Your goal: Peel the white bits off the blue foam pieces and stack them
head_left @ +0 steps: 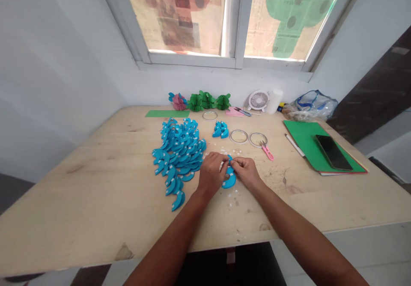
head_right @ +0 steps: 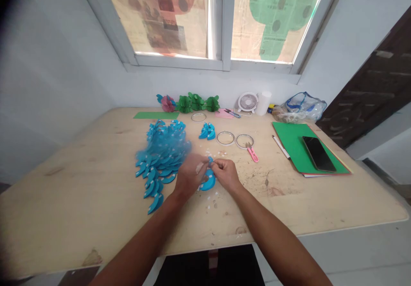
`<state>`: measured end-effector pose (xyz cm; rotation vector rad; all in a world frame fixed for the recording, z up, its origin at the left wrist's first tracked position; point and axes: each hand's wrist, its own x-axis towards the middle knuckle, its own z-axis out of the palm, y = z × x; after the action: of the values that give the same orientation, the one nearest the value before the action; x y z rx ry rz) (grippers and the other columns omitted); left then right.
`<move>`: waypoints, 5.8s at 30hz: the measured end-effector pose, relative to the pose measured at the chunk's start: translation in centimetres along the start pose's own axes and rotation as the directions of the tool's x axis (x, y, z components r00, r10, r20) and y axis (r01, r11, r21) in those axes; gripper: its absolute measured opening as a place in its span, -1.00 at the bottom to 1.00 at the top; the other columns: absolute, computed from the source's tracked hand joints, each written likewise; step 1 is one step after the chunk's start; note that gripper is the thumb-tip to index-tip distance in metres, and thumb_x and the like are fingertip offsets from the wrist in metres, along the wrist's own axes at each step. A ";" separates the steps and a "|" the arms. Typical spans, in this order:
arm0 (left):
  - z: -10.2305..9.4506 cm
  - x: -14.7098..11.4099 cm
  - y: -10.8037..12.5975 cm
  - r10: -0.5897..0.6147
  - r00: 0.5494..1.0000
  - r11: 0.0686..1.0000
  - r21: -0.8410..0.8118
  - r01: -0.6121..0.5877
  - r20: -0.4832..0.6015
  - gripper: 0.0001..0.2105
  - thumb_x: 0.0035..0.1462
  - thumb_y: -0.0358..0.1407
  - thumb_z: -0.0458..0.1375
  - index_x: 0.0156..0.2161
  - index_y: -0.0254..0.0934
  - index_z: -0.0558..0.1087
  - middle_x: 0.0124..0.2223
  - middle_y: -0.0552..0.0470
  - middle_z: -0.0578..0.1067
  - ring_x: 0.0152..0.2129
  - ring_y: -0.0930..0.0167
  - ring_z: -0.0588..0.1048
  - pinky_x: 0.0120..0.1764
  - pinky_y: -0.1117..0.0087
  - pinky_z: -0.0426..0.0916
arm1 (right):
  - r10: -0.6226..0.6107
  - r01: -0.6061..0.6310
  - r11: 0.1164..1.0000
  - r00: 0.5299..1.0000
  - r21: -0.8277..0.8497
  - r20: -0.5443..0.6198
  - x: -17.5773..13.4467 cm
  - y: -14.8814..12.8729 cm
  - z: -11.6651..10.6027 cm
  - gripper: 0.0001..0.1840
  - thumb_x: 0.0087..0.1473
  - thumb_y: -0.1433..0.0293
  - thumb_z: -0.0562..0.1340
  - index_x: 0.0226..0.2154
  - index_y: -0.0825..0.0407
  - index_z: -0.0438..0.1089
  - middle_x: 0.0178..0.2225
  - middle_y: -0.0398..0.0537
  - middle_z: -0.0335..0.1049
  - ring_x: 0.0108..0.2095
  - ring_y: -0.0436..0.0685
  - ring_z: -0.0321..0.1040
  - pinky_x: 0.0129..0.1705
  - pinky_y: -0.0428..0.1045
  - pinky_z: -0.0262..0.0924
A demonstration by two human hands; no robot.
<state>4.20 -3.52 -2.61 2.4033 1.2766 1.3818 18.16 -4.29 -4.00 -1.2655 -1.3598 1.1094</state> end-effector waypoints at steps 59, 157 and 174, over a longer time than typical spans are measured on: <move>-0.5 1.2 0.8 -0.606 0.677 0.261 -0.700 0.665 0.417 -0.85 -0.29 -0.36 0.20 -0.52 -0.30 0.30 -0.68 0.21 0.32 -0.78 0.59 0.24 -0.69 0.57 0.09 | 0.004 -0.007 1.000 0.996 0.026 0.093 -0.5 -1.3 0.3 -0.65 -0.06 0.18 0.15 -0.63 0.11 0.32 -0.71 -0.22 0.12 -0.67 -0.08 0.00 -0.63 -0.14 -0.11; -1.4 1.3 0.5 -0.511 0.728 0.303 -0.697 0.650 0.457 -0.85 -0.31 -0.36 0.26 -0.54 -0.31 0.37 -0.61 0.13 0.39 -0.69 0.54 0.34 -0.61 0.53 0.22 | -0.023 0.023 0.992 1.000 0.121 -0.006 0.1 -1.1 -1.1 -0.62 -0.04 0.11 0.17 -0.52 0.11 0.41 -0.62 -0.13 0.28 -0.56 0.01 0.19 -0.51 -0.10 0.06; -0.5 1.2 0.7 -0.577 0.702 0.299 -0.692 0.657 0.417 -0.80 -0.26 -0.28 0.25 -0.48 -0.30 0.35 -0.63 0.14 0.40 -0.70 0.50 0.37 -0.63 0.52 0.21 | -0.012 0.010 0.998 0.999 0.057 0.037 0.1 -0.2 -0.9 -0.65 -0.04 0.18 0.17 -0.66 0.08 0.26 -0.72 -0.23 0.18 -0.68 -0.06 0.08 -0.61 -0.12 -0.07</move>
<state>4.57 -3.33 -1.23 1.1040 1.0079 1.1684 19.02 -4.16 -3.65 -1.2003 -1.3521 1.1616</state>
